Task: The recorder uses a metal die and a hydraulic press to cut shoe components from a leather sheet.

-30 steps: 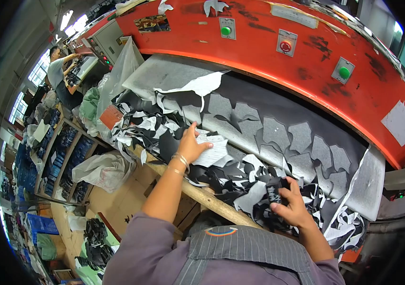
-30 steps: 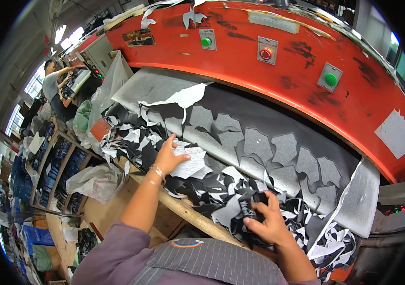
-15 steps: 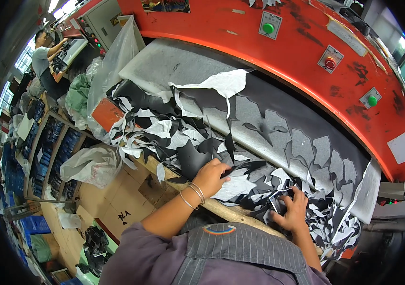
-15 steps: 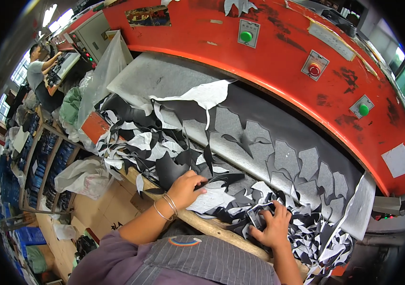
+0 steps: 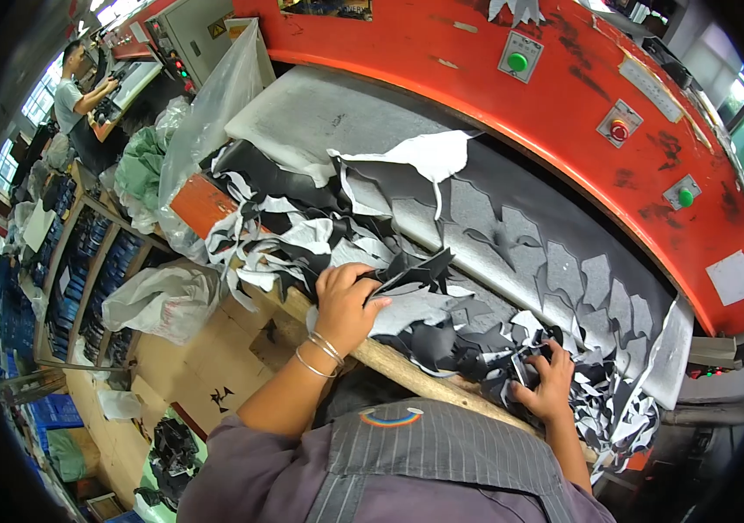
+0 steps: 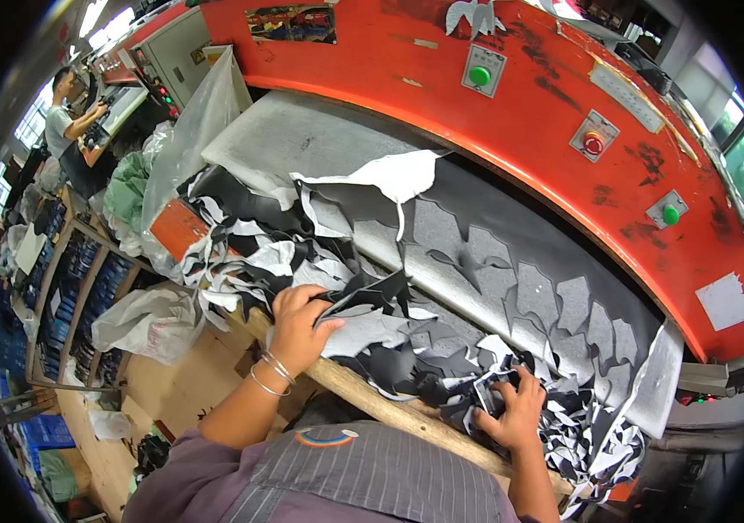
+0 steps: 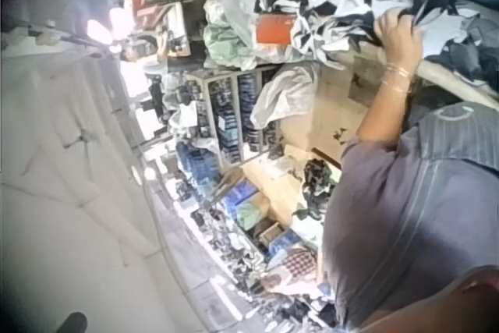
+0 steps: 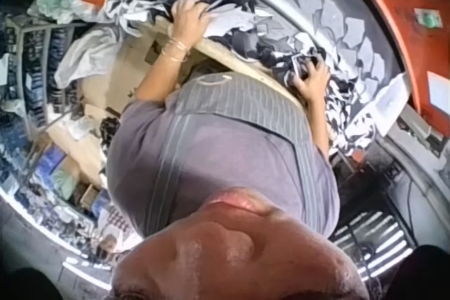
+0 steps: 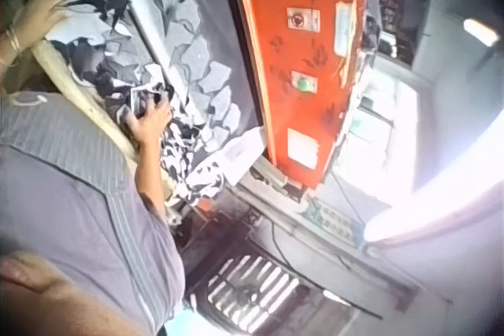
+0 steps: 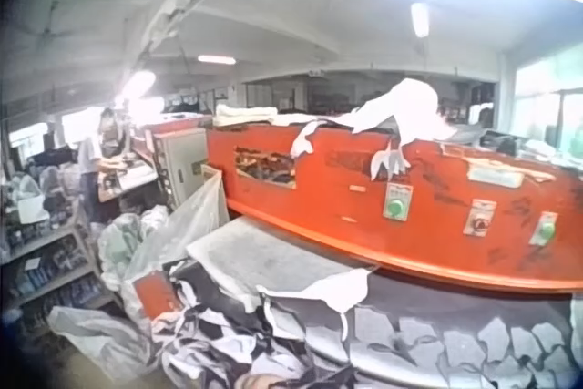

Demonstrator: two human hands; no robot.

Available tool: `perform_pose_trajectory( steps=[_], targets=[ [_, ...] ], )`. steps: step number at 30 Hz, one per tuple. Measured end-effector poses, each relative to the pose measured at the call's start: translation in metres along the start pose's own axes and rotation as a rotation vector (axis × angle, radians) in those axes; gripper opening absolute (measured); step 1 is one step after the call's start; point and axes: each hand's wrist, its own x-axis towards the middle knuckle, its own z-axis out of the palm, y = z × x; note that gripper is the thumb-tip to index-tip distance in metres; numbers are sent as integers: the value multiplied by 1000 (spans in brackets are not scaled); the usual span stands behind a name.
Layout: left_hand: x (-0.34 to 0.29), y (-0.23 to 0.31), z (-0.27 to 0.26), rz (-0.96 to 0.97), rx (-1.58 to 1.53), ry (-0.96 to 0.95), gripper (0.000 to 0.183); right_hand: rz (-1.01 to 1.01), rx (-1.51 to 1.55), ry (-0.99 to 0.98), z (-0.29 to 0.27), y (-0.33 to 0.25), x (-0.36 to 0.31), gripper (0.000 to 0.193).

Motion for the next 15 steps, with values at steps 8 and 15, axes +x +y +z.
perform_pose_trajectory(
  steps=[8, 15],
  targets=[
    [-90, 6, -93, -541, -615, 978, 25, -25, 196, -364, -30, 8, 16, 59],
    [-294, 3, -174, -691, -495, 1715, 47, -43, 240, 314, -89, 269, -5, 41]
  ],
)
